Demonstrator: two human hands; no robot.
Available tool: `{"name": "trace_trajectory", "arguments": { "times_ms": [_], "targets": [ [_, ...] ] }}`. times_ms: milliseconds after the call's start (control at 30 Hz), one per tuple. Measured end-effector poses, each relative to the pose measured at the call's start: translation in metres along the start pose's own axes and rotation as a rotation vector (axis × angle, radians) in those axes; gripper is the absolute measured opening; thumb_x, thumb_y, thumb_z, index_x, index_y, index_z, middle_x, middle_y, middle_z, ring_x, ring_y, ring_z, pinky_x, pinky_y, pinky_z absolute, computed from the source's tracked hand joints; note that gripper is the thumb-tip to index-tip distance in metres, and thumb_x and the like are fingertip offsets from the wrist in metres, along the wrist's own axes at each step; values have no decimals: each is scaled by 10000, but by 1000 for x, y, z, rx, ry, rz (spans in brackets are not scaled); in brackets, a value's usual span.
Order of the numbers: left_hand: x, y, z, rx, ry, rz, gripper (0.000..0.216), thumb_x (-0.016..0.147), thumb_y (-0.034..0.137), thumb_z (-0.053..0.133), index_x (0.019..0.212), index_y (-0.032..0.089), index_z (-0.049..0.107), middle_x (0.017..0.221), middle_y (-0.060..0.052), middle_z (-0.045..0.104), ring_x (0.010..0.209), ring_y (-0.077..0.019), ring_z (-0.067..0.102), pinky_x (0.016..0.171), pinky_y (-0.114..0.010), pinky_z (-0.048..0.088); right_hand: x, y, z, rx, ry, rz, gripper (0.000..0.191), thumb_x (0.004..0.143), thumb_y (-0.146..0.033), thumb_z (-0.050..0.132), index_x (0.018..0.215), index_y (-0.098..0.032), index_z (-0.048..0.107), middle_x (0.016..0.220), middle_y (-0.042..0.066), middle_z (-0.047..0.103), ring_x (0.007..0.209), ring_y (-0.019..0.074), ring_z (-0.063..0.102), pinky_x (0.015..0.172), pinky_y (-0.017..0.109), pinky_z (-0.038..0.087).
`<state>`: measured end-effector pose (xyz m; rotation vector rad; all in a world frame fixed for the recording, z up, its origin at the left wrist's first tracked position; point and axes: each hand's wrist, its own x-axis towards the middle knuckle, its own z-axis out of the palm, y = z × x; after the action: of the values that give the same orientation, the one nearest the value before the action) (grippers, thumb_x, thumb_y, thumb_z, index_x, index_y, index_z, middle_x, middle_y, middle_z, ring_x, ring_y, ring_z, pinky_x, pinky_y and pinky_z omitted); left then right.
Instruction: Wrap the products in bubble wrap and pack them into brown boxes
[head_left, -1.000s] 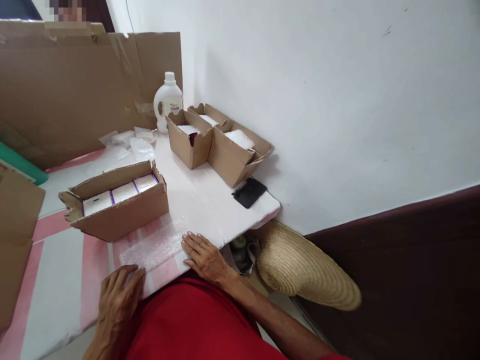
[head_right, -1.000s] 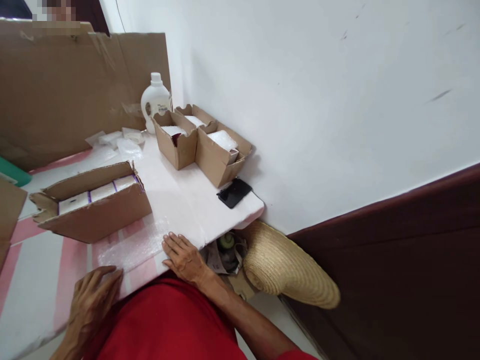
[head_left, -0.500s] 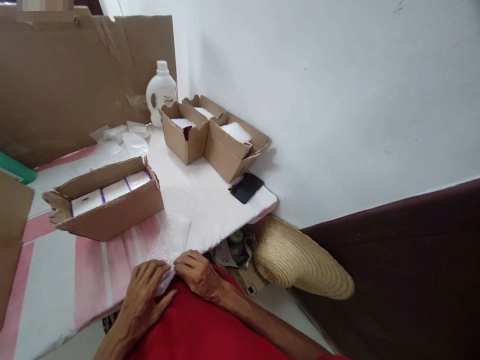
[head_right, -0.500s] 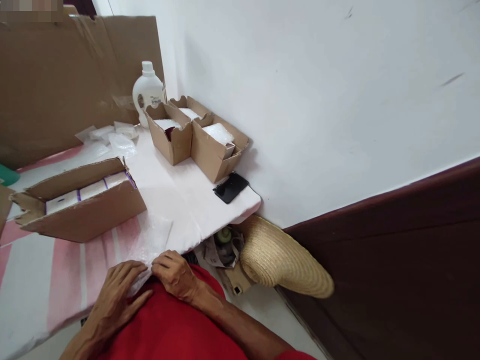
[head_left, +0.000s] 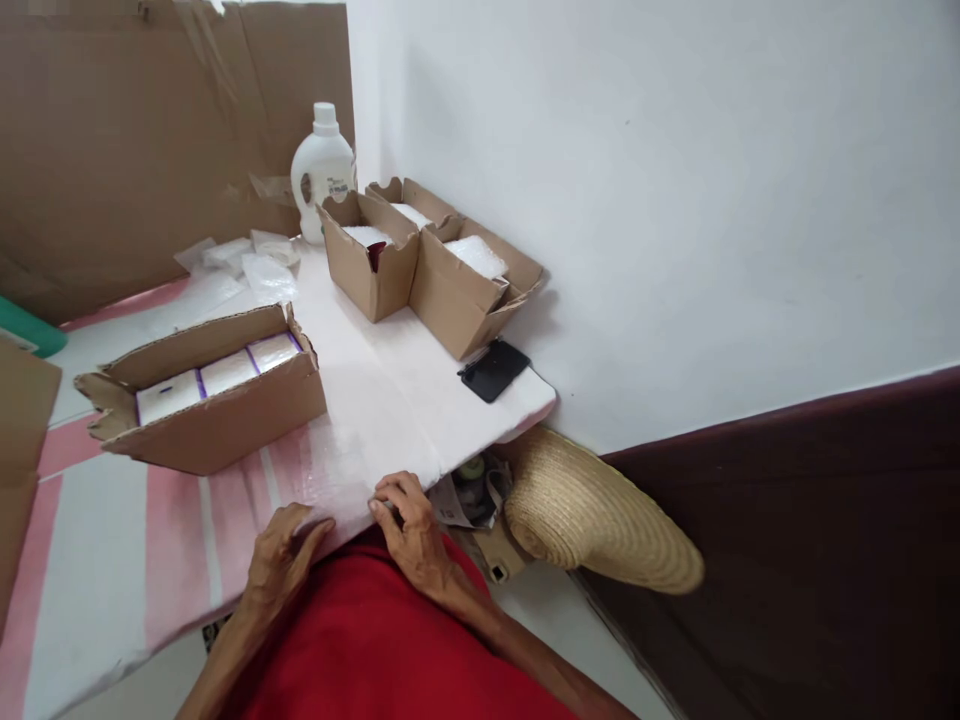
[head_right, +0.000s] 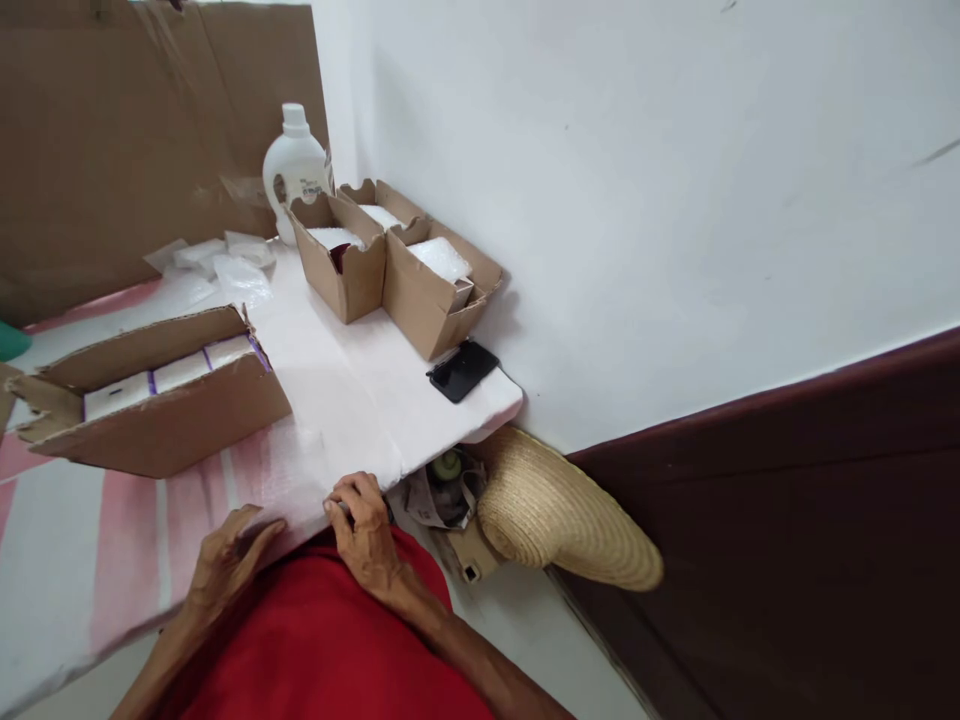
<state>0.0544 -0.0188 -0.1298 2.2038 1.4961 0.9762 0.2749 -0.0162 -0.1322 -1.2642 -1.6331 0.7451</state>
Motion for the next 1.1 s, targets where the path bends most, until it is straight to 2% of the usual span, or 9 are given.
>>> {"name": "trace_trajectory", "arguments": {
  "times_ms": [233,367,533,600,667,733,833,1000,1100],
  "targets": [
    [1,-5,18,119,106,-74,406,968,554,504,920,203,702,758,-39,726,669,-182,682,624,-302,551,1,4,9,-209,19,-7,202,919,-70,577,780,-209,531,871,39,578,880,216,506,806,345,439],
    [0,5,25,215,167,-113,348,960,506,555,927,181,675,710,-37,673,650,-199,644,626,-323,522,2,6,13,-218,31,-21,244,885,-51,617,755,-219,495,834,26,561,868,216,502,782,333,439],
    [5,25,15,353,281,-22,456,920,306,665,1324,131,548,1162,-173,675,1054,-274,651,905,-419,523,5,5,12,-242,23,-7,201,863,-47,634,864,-216,524,896,35,579,885,222,527,785,340,462],
    [5,30,8,394,216,144,470,896,242,697,1339,180,550,1227,-159,662,1116,-275,628,957,-427,492,6,4,12,-258,7,-16,182,870,-65,635,905,-215,536,932,46,593,909,230,539,796,350,475],
    [3,30,4,402,61,275,418,897,245,698,1299,211,588,1229,-127,680,1122,-272,625,958,-416,478,9,5,11,-269,-11,-22,164,880,-81,630,905,-217,543,937,48,602,918,236,549,804,360,485],
    [1,26,3,406,-41,305,370,922,279,666,1280,202,607,1230,-118,694,1127,-271,626,950,-401,478,11,5,9,-245,-18,-6,148,886,-97,629,897,-220,549,923,42,602,909,233,562,807,365,497],
    [1,16,5,396,-61,306,306,953,249,610,1251,186,624,1212,-109,713,1120,-250,637,932,-369,492,16,7,1,-122,-54,13,176,867,-147,685,985,-220,576,969,43,609,926,221,591,827,363,531],
    [11,8,0,348,-79,368,292,965,146,514,1229,174,635,1170,-97,739,1062,-223,664,900,-351,524,19,12,-15,-109,-251,-185,597,774,-217,824,1308,-226,557,1358,130,564,1254,299,512,1076,497,472],
    [16,13,-9,252,-79,357,279,954,118,487,1166,191,653,1064,-77,761,945,-191,692,844,-328,542,20,11,-17,-119,-285,-238,577,791,-139,775,1324,-220,570,1359,128,585,1248,293,510,1085,513,460]
  ]
}}
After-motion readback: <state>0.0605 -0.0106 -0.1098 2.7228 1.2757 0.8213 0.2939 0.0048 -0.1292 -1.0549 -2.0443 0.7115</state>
